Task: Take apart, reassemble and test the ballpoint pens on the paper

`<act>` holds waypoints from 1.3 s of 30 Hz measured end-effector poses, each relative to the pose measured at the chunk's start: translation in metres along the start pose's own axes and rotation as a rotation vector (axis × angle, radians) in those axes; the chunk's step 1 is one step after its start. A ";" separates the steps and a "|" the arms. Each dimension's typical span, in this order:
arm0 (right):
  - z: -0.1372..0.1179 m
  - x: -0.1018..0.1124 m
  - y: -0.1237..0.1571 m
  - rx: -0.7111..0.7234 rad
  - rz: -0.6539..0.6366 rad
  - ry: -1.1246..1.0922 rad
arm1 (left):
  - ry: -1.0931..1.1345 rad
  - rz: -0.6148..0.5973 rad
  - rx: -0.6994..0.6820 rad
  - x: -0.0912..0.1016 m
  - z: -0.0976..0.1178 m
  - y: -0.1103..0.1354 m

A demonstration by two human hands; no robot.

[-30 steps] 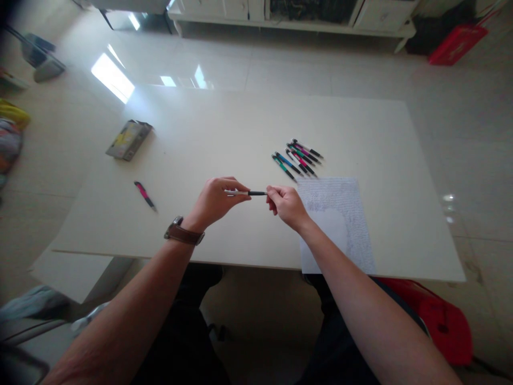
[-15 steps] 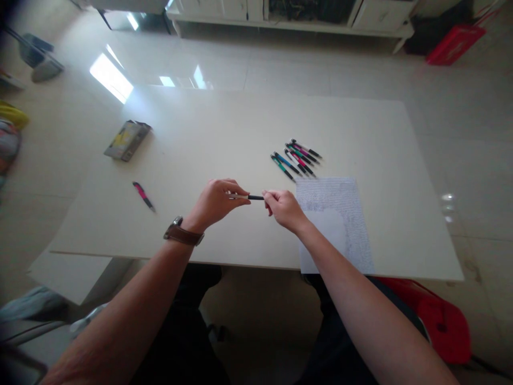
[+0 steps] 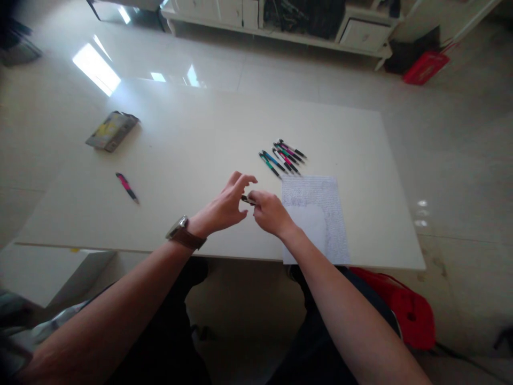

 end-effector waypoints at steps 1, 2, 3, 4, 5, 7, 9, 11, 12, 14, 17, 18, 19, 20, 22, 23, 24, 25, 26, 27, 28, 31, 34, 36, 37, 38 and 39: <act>0.004 0.013 0.002 -0.043 0.081 -0.113 | -0.004 0.049 0.016 0.001 0.003 0.000; 0.008 0.027 0.004 -0.096 0.155 -0.257 | -0.013 0.083 0.035 0.001 0.006 0.001; 0.013 0.041 0.008 -0.149 0.212 -0.428 | -0.026 0.093 0.053 0.000 0.009 0.002; 0.017 0.056 0.012 -0.195 0.253 -0.609 | -0.046 0.075 0.066 -0.003 0.011 0.004; 0.021 0.069 0.018 -0.232 0.284 -0.777 | -0.073 0.029 0.072 -0.009 0.013 0.006; 0.025 0.094 0.031 -0.267 0.343 -1.034 | -0.157 -0.123 0.086 -0.027 0.017 0.013; 0.027 0.113 0.046 -0.272 0.410 -1.190 | -0.258 -0.280 0.151 -0.052 0.019 0.024; 0.028 0.124 0.058 -0.271 0.465 -1.288 | -0.339 -0.382 0.246 -0.076 0.021 0.038; 0.027 0.128 0.063 -0.265 0.484 -1.321 | -0.382 -0.411 0.271 -0.087 0.023 0.045; 0.026 0.132 0.069 -0.234 0.490 -1.354 | -0.461 -0.473 0.288 -0.104 0.027 0.058; 0.023 0.135 0.071 -0.175 0.482 -1.310 | -0.555 -0.521 0.300 -0.118 0.035 0.071; 0.022 0.136 0.071 -0.169 0.491 -1.270 | -0.586 -0.524 0.304 -0.120 0.038 0.071; 0.023 0.136 0.071 -0.174 0.509 -1.216 | -0.615 -0.521 0.313 -0.122 0.041 0.070; 0.023 0.137 0.070 -0.184 0.530 -1.149 | -0.639 -0.512 0.327 -0.124 0.044 0.068; 0.025 0.138 0.069 -0.204 0.548 -0.990 | -0.675 -0.475 0.368 -0.130 0.050 0.060; 0.026 0.139 0.068 -0.201 0.536 -0.906 | -0.691 -0.447 0.394 -0.133 0.053 0.056; 0.027 0.139 0.067 -0.186 0.516 -0.828 | -0.705 -0.416 0.418 -0.138 0.055 0.052; 0.027 0.139 0.066 -0.163 0.493 -0.759 | -0.716 -0.390 0.439 -0.142 0.057 0.048; 0.027 0.139 0.065 -0.139 0.470 -0.703 | -0.722 -0.374 0.455 -0.147 0.058 0.045; 0.028 0.140 0.064 -0.119 0.455 -0.659 | -0.725 -0.367 0.462 -0.151 0.058 0.043; 0.028 0.140 0.063 -0.108 0.446 -0.630 | -0.723 -0.371 0.462 -0.154 0.058 0.041; 0.028 0.139 0.061 -0.128 0.444 -0.632 | -0.700 -0.397 0.443 -0.159 0.055 0.038; 0.031 0.137 0.060 -0.175 0.482 -0.726 | -0.681 -0.416 0.442 -0.158 0.051 0.035; 0.032 0.137 0.060 -0.172 0.498 -0.760 | -0.705 -0.439 0.432 -0.156 0.050 0.033; 0.033 0.137 0.060 -0.160 0.494 -0.751 | -0.719 -0.453 0.425 -0.154 0.051 0.032; 0.034 0.138 0.060 -0.149 0.487 -0.727 | -0.727 -0.463 0.415 -0.152 0.051 0.031; 0.035 0.139 0.060 -0.142 0.478 -0.694 | -0.728 -0.471 0.405 -0.150 0.052 0.031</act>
Point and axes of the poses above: each hand's wrist, its own y-axis away from the middle knuckle, its own x-axis out of the back of the hand, z = x × y, the point moved 3 cm from there along -y, towards the middle knuckle, and after that the axes turned 3 degrees about x, right-handed, at the moved point
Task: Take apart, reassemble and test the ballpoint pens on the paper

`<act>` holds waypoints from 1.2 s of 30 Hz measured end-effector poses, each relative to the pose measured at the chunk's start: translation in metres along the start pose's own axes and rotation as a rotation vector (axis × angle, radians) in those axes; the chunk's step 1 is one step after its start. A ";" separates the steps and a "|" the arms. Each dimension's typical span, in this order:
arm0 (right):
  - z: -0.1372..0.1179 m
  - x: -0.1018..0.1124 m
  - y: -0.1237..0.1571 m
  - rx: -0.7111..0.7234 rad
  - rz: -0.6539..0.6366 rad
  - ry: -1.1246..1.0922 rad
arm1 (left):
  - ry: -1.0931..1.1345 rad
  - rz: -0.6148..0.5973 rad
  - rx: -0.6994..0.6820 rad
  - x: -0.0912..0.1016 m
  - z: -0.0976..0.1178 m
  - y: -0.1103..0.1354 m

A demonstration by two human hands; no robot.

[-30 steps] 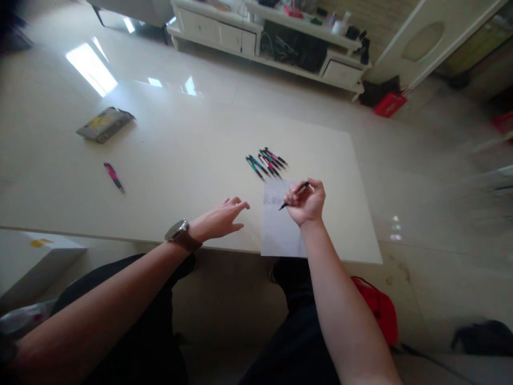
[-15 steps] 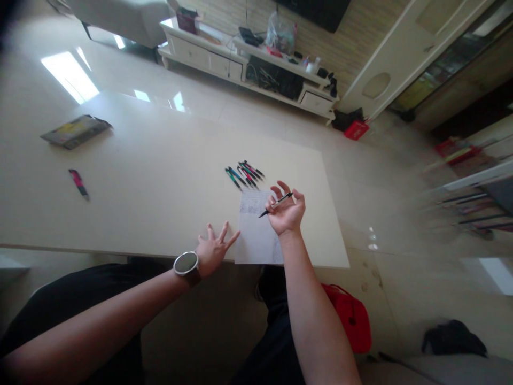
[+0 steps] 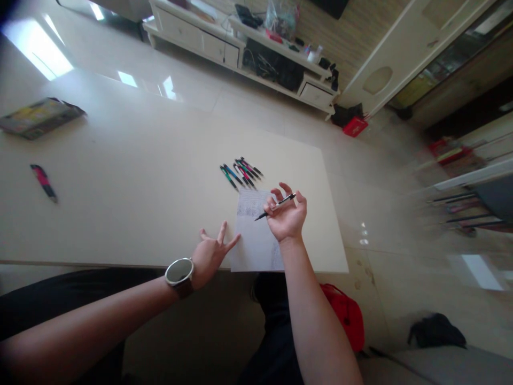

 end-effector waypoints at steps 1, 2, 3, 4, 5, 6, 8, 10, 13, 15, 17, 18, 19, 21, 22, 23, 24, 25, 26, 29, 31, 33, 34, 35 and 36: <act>0.000 0.001 -0.001 0.005 -0.008 0.033 | 0.000 -0.002 -0.012 0.002 -0.001 0.001; 0.000 0.002 -0.002 0.002 -0.012 0.059 | 0.001 -0.002 -0.025 0.005 -0.003 0.002; 0.000 0.003 -0.003 -0.006 -0.012 0.069 | 0.003 0.002 -0.038 0.007 -0.004 0.003; 0.001 0.004 -0.003 -0.015 -0.009 0.061 | 0.008 0.008 -0.051 0.009 -0.006 0.004; 0.000 0.004 -0.004 -0.020 -0.004 0.040 | 0.018 0.015 -0.063 0.011 -0.008 0.005; 0.000 0.004 -0.005 -0.020 0.001 0.018 | 0.036 0.024 -0.070 0.012 -0.009 0.006; 0.000 0.003 -0.006 -0.007 0.009 0.004 | 0.080 0.048 -0.081 0.012 -0.012 0.007; -0.001 0.001 -0.006 0.008 0.004 0.032 | 0.105 0.064 -0.093 0.011 -0.013 0.008; 0.000 0.000 -0.006 0.010 -0.004 0.049 | 0.085 0.057 -0.107 0.008 -0.013 0.009; 0.000 0.000 -0.005 0.003 -0.001 0.018 | 0.035 0.041 -0.107 0.007 -0.012 0.009; 0.000 0.000 -0.005 -0.013 0.014 -0.045 | -0.016 0.033 -0.113 0.008 -0.012 0.010; 0.001 0.000 -0.005 -0.023 0.028 -0.076 | -0.029 0.035 -0.117 0.009 -0.012 0.010; 0.002 0.000 -0.006 -0.034 0.044 -0.095 | -0.034 0.037 -0.118 0.011 -0.012 0.011; 0.007 0.000 -0.008 -0.062 0.085 -0.075 | -0.030 0.039 -0.111 0.012 -0.012 0.013; 0.011 -0.001 -0.009 -0.075 0.107 -0.043 | -0.029 0.038 -0.108 0.013 -0.012 0.014; 0.015 -0.001 -0.011 -0.084 0.130 -0.010 | -0.030 0.038 -0.111 0.013 -0.013 0.015; 0.019 -0.002 -0.011 -0.087 0.152 0.016 | -0.030 0.043 -0.117 0.013 -0.013 0.016; 0.024 -0.003 -0.012 -0.085 0.166 0.039 | -0.025 0.050 -0.126 0.012 -0.013 0.017; 0.030 -0.005 -0.011 -0.083 0.169 0.067 | -0.011 0.059 -0.131 0.011 -0.014 0.017; 0.047 -0.009 -0.006 -0.157 0.110 0.191 | 0.064 0.076 -0.125 0.005 -0.015 0.016; 0.059 -0.012 0.000 -0.225 0.050 0.249 | 0.114 0.083 -0.116 0.001 -0.015 0.015; 0.068 -0.015 0.005 -0.219 -0.010 0.295 | 0.136 0.092 -0.107 -0.001 -0.015 0.014; 0.071 -0.017 0.007 -0.182 -0.032 0.338 | 0.136 0.094 -0.099 -0.001 -0.014 0.014; 0.074 -0.018 0.008 -0.135 -0.046 0.396 | 0.133 0.092 -0.089 0.000 -0.014 0.014; 0.076 -0.019 0.009 -0.092 -0.053 0.455 | 0.132 0.088 -0.080 0.001 -0.013 0.015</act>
Point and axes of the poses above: each hand's wrist, its own y-axis away from the middle knuckle, its own x-axis out of the back of the hand, z = x × y, the point moved 3 cm from there along -y, towards the middle knuckle, and after that the axes turned 3 degrees about x, right-handed, at the moved point
